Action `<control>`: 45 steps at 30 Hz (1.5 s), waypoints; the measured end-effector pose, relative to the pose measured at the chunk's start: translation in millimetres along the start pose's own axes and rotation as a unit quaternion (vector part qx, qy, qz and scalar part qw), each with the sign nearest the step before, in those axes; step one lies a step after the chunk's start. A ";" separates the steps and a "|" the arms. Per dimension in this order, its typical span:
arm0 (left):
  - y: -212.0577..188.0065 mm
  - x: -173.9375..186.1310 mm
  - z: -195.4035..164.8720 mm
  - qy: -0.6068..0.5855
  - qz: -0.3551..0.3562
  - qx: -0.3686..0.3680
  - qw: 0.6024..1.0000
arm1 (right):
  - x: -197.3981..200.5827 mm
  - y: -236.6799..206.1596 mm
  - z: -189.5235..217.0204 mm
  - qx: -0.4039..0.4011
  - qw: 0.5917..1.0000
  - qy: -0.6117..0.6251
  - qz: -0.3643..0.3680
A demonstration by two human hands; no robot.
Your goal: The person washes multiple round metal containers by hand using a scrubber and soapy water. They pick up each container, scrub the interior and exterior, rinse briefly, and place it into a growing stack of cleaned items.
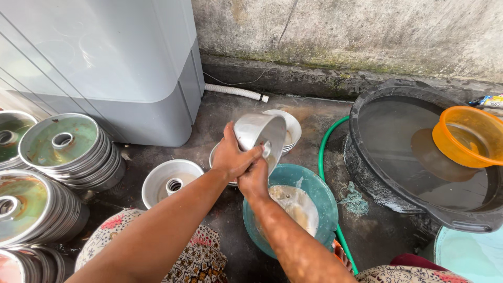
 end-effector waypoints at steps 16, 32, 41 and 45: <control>14.6 0.9 6.4 0.025 0.057 0.034 0.998 | 3.7 -13.2 62.1 0.290 0.943 -0.165 0.014; 26.0 12.6 -9.8 0.021 0.034 -0.055 0.998 | -8.9 -21.5 55.4 0.333 0.893 -0.276 0.126; 8.7 14.2 -21.6 -0.070 0.123 -0.025 0.990 | -20.8 -29.2 74.8 0.180 0.956 0.004 0.233; 22.7 19.8 9.1 0.023 0.118 0.013 0.993 | -2.1 -19.8 9.3 0.174 0.800 -0.461 0.342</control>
Point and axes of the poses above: each hand's wrist, its own y-axis towards the middle knuckle, its own x-axis out of the back of the hand, z = x × y, the point moved 10 cm from there along y, towards the middle knuckle, and after that the axes turned 12 degrees about -z, right-handed, at the moved point
